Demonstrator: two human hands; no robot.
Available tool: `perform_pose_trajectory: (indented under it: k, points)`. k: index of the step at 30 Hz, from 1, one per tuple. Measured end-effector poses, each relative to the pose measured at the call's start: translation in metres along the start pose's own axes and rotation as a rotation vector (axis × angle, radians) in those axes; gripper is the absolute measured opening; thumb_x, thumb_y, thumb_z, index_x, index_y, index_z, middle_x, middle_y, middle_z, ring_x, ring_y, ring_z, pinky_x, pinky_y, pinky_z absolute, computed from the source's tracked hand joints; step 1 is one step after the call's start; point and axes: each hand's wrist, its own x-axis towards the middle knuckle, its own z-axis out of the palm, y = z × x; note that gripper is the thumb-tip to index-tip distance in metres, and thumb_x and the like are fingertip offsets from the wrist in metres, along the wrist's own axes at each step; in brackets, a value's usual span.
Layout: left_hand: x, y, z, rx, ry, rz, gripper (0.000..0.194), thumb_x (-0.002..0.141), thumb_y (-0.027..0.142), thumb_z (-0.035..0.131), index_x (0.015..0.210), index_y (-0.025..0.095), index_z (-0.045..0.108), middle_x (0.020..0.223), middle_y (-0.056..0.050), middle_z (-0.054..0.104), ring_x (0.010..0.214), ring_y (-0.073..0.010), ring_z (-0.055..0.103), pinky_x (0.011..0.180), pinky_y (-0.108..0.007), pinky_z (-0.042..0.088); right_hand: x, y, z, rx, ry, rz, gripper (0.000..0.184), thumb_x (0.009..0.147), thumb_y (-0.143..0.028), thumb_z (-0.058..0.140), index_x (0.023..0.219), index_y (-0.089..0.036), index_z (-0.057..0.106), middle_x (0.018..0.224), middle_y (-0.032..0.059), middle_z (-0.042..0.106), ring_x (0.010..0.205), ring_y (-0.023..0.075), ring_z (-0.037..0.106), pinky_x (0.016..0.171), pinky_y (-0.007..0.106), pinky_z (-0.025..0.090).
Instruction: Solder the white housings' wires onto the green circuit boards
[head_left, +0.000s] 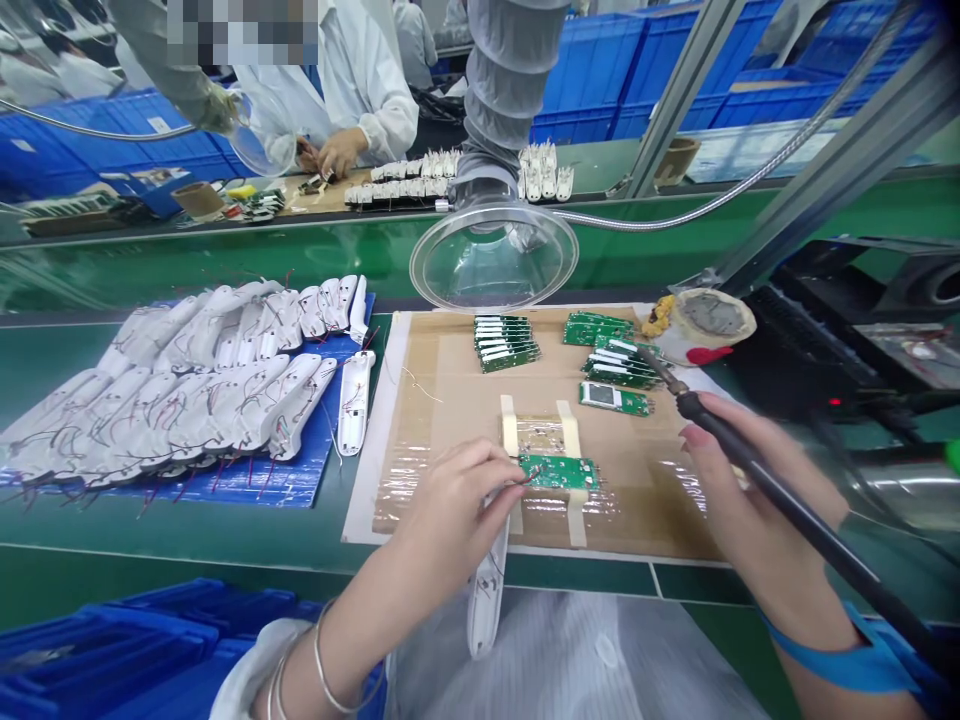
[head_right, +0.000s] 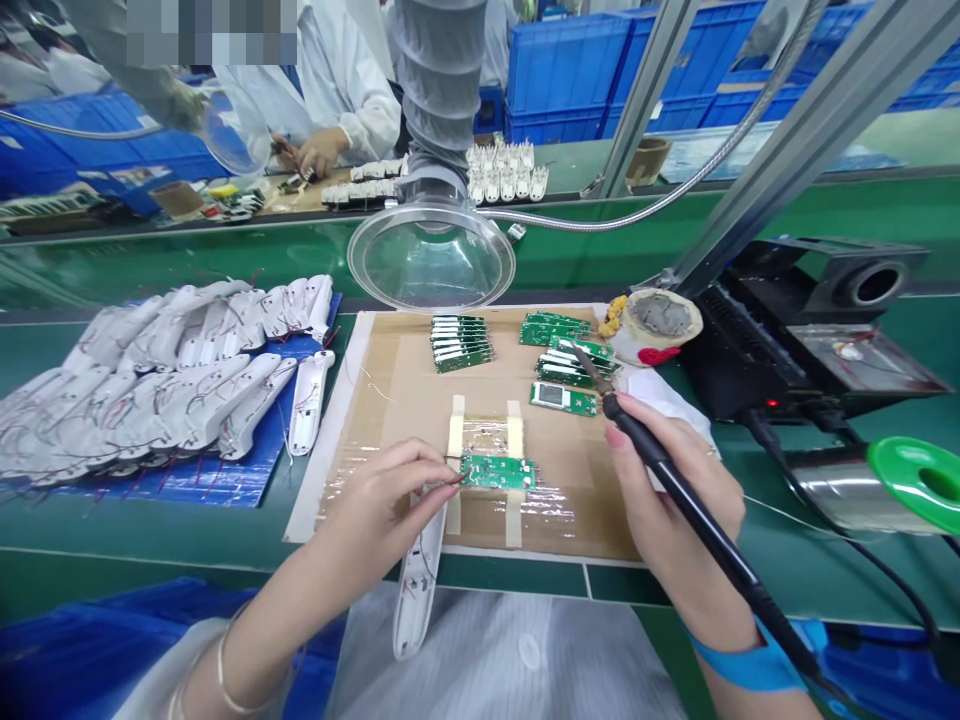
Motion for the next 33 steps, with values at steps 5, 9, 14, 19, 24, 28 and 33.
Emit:
perform_pose_trajectory:
  k: [5, 9, 14, 19, 24, 28, 33]
  points:
    - [0.006, 0.002, 0.006, 0.218, -0.037, 0.187, 0.018, 0.101, 0.011, 0.049, 0.107, 0.019, 0.064, 0.101, 0.000, 0.071, 0.091, -0.0144, 0.063, 0.080, -0.032, 0.046, -0.001, -0.004, 0.003, 0.048, -0.035, 0.001, 0.040, 0.082, -0.020, 0.074, 0.121, -0.027, 0.072, 0.113, 0.0027, 0.075, 0.100, 0.0192, 0.072, 0.091, 0.030, 0.056]
    - [0.003, 0.014, 0.010, 0.484, -0.166, 0.443, 0.014, 0.095, 0.007, 0.054, 0.087, 0.015, 0.062, 0.081, -0.002, 0.066, 0.076, -0.0166, 0.059, 0.069, -0.031, 0.042, -0.002, -0.007, 0.004, 0.049, -0.068, 0.035, 0.037, 0.085, -0.024, 0.071, 0.121, -0.030, 0.071, 0.116, 0.0018, 0.074, 0.103, 0.0214, 0.071, 0.092, 0.035, 0.057]
    - [-0.014, 0.025, 0.007, 0.818, -0.160, 0.516, 0.023, 0.087, 0.009, 0.059, 0.064, 0.014, 0.060, 0.062, -0.003, 0.057, 0.062, -0.0178, 0.054, 0.076, -0.035, 0.045, -0.003, -0.012, 0.005, 0.045, -0.077, 0.049, 0.030, 0.085, -0.029, 0.071, 0.115, -0.029, 0.072, 0.110, 0.0011, 0.075, 0.099, 0.0208, 0.071, 0.086, 0.035, 0.057]
    - [-0.006, -0.007, -0.006, 0.723, 0.059, 0.337, 0.021, 0.096, 0.004, 0.047, 0.092, 0.013, 0.066, 0.086, -0.004, 0.069, 0.079, -0.0162, 0.061, 0.091, -0.035, 0.044, -0.006, -0.007, 0.012, 0.154, -0.100, 0.171, 0.024, 0.084, -0.031, 0.073, 0.107, -0.027, 0.075, 0.101, 0.0021, 0.074, 0.089, 0.0181, 0.068, 0.076, 0.032, 0.054]
    - [0.008, -0.035, 0.003, 0.391, 0.248, 0.215, 0.016, 0.098, 0.012, 0.054, 0.102, 0.021, 0.067, 0.114, -0.005, 0.065, 0.109, -0.0170, 0.058, 0.117, -0.048, 0.030, 0.000, -0.001, 0.022, 0.452, -0.069, 0.296, 0.020, 0.093, -0.036, 0.061, 0.096, -0.024, 0.077, 0.069, 0.0002, 0.065, 0.056, 0.0124, 0.055, 0.052, 0.028, 0.044]
    - [0.007, -0.032, 0.008, 0.257, 0.208, 0.092, 0.013, 0.096, 0.019, 0.059, 0.095, 0.024, 0.070, 0.127, -0.007, 0.055, 0.128, -0.0240, 0.046, 0.120, -0.062, 0.018, -0.004, -0.007, 0.031, 0.540, -0.099, 0.276, 0.023, 0.096, -0.031, 0.055, 0.087, -0.022, 0.073, 0.078, 0.0011, 0.068, 0.050, 0.0095, 0.050, 0.044, 0.025, 0.036]
    - [0.006, -0.027, 0.004, 0.220, 0.107, 0.034, 0.014, 0.097, 0.023, 0.059, 0.093, 0.027, 0.072, 0.139, -0.004, 0.047, 0.143, -0.0265, 0.031, 0.121, -0.065, 0.008, -0.020, -0.009, 0.039, 0.592, -0.227, 0.135, 0.018, 0.094, -0.028, 0.057, 0.083, -0.021, 0.070, 0.070, 0.0014, 0.064, 0.055, 0.0121, 0.052, 0.047, 0.026, 0.038]
